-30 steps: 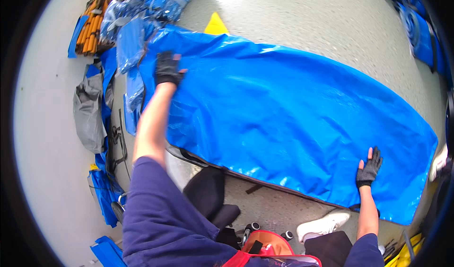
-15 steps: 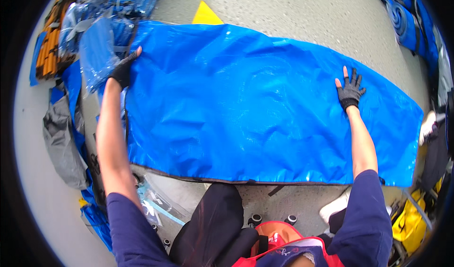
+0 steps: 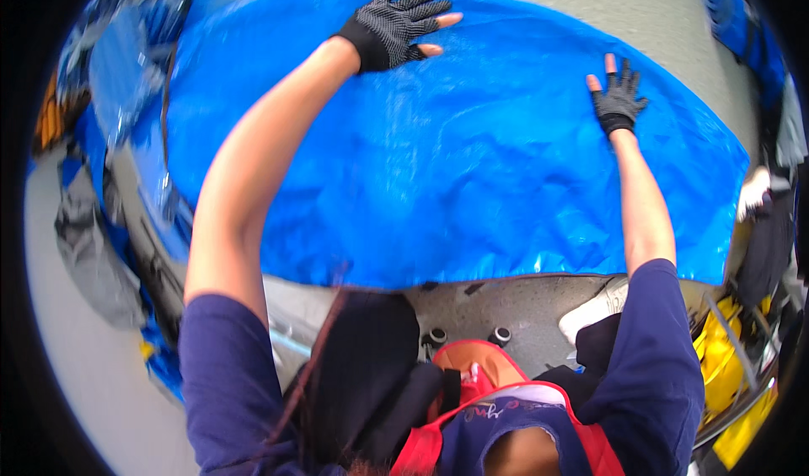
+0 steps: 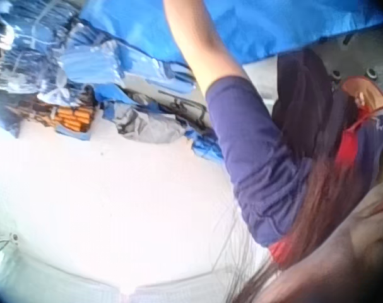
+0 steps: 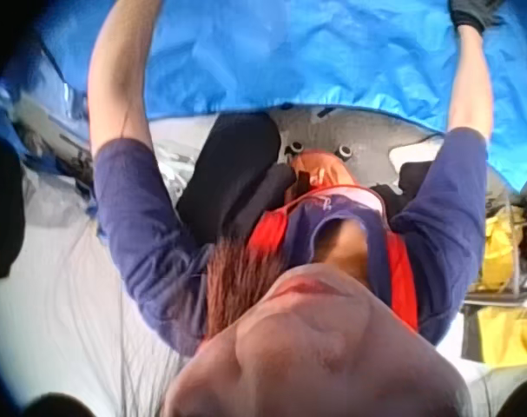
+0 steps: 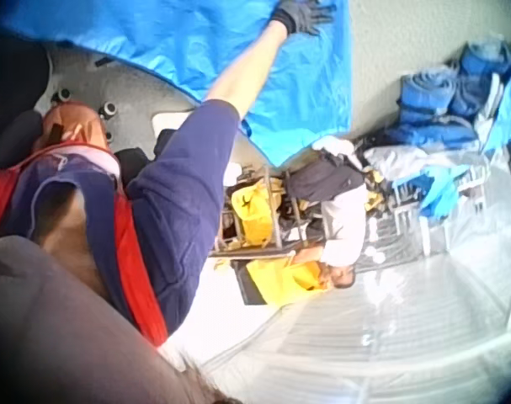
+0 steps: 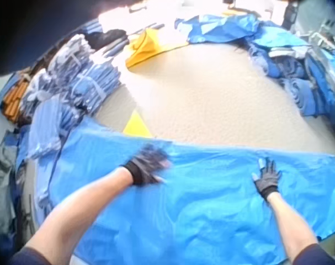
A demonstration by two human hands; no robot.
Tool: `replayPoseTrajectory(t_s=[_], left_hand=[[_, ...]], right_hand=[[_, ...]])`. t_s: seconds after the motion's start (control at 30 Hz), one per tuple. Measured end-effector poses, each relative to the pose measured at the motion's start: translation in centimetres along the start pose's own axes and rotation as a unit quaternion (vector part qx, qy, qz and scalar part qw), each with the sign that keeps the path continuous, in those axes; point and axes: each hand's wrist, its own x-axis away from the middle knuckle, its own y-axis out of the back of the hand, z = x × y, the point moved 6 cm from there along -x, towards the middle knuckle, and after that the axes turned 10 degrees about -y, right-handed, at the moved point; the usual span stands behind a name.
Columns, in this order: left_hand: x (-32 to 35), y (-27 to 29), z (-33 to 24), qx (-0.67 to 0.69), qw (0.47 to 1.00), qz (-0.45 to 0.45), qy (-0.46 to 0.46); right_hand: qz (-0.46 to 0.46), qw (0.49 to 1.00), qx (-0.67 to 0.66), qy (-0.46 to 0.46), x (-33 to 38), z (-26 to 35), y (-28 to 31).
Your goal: The person unfolds a large blue tarp on the floor, folds it into a compact rectangle, and places it into a clear plastic bag. They repeat the process with a second tarp, folding and bagging it as well.
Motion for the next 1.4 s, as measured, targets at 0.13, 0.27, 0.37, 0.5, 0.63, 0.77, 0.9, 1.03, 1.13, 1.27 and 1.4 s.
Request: replayPoseTrajectory(t_s=[0.13,0.27,0.37,0.5,0.63,0.77,0.9,1.03,1.13,1.27,1.4], left_hand=[[16.4,0.6,10.0,-0.186,0.925,0.305,0.132],[26.3,9.0,5.4,-0.236,0.945,0.11,0.197],[23.6,7.3,-9.2,-0.007,0.989,0.114,0.092],[21.2,2.3,-19.6,0.142,0.978,0.154,-0.023],[26.6,1.1,-15.9,0.003,0.924,0.366,0.114],[24.3,1.3,-24.1,0.179,0.971,0.156,-0.031],[21.1,-2.7,-32.1,0.044,0.988,0.101,-0.107],[22.2,-0.2,-27.4,0.071,0.954,0.29,-0.036],[20.9,5.4,-25.9,0.3,0.778,0.542,-0.105],[6.5,7.4,-27.8,0.523,0.749,0.379,-0.147],[-0.4,-0.6,-35.1,0.18,0.894,0.201,-0.357]], right_hand=[[0.009,1.0,-0.002,-0.002,-1.2,-1.5,-2.4],[0.059,0.997,0.032,-0.025,-0.9,-0.3,-1.3],[-0.02,0.998,0.003,0.059,4.6,3.5,5.2],[0.037,0.865,-0.307,0.396,24.0,5.6,12.7],[0.102,0.893,-0.187,0.396,36.0,-0.1,8.4],[0.067,0.92,-0.137,0.361,37.4,-4.4,3.5],[0.105,0.914,-0.268,0.285,35.3,-5.9,4.4],[0.06,0.931,-0.133,0.335,34.3,-8.5,7.7],[0.148,0.908,-0.224,0.321,33.8,-12.2,10.1],[0.261,0.89,-0.168,0.336,35.7,-15.0,14.9],[0.389,0.831,-0.155,0.365,35.8,-16.7,22.1]])
